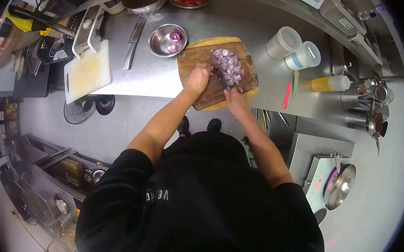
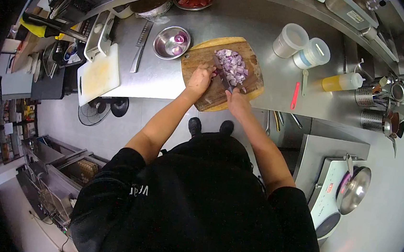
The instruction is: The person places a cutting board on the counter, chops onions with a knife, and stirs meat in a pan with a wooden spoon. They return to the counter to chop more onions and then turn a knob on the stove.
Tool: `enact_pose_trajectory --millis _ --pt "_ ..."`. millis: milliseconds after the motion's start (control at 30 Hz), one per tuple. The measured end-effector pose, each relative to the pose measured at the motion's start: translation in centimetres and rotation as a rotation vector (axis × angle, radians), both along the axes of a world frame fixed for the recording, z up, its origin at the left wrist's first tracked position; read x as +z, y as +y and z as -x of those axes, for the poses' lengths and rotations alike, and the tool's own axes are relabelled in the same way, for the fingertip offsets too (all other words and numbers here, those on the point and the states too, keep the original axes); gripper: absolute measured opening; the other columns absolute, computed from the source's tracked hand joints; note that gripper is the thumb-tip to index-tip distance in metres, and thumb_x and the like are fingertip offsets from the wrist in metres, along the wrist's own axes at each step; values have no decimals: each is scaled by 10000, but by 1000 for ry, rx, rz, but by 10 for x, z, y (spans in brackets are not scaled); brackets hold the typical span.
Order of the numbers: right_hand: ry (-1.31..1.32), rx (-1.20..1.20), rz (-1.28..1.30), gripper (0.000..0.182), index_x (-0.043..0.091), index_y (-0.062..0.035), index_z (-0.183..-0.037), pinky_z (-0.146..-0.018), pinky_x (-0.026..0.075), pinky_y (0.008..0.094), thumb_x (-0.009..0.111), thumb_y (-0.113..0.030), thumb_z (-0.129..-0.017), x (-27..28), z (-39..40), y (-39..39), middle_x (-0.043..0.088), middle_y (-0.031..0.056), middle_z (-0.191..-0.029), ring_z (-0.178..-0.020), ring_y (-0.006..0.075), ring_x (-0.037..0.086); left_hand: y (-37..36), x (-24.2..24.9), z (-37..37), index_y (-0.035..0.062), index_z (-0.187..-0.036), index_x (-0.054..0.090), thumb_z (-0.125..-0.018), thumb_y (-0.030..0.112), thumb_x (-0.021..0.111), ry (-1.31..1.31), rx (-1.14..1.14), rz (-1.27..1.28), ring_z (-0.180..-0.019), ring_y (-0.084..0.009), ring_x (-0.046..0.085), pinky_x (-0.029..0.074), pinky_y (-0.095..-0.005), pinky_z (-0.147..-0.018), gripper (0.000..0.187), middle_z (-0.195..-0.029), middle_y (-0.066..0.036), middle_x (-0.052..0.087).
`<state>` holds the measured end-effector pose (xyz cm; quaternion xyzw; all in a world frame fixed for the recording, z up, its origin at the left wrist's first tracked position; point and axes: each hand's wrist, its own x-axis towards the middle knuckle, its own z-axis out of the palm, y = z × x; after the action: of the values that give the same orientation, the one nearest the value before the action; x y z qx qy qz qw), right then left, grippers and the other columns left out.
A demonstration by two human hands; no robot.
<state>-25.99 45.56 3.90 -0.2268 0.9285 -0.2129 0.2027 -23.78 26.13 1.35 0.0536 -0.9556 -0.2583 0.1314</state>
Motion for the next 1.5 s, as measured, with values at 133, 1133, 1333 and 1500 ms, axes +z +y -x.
enact_pose_trajectory --millis 133,1133,1333,1500 --pt "-43 3 16 438 487 52 -928 -512 488 495 405 -376 -975 3 -3 -3 594 272 -656 -512 411 593 0 2 1 -12 -998 667 -777 68 631 -2 -47 3 -949 -366 588 480 -400 -843 238 -975 -185 639" --pt "-224 -53 49 454 509 57 -968 -763 469 528 398 -383 -968 17 -4 -6 621 312 -832 -840 476 600 -5 -10 -1 -22 -906 655 -848 70 543 12 18 -151 -861 -320 641 516 -367 -759 157 -946 -182 633" --pt "-222 -50 46 439 499 50 -962 -759 467 531 404 -378 -968 20 -8 -9 618 314 -835 -837 481 597 -3 -5 -1 -28 -858 676 -802 21 610 70 22 -119 -803 -337 648 530 -383 -717 99 -918 -173 643" --pt "-192 -51 86 443 497 44 -955 -739 472 535 389 -385 -971 -11 -3 -24 627 296 -823 -821 470 607 -2 -8 -4 -22 -843 677 -808 40 610 40 56 -72 -798 -336 645 526 -384 -717 97 -908 -167 647"
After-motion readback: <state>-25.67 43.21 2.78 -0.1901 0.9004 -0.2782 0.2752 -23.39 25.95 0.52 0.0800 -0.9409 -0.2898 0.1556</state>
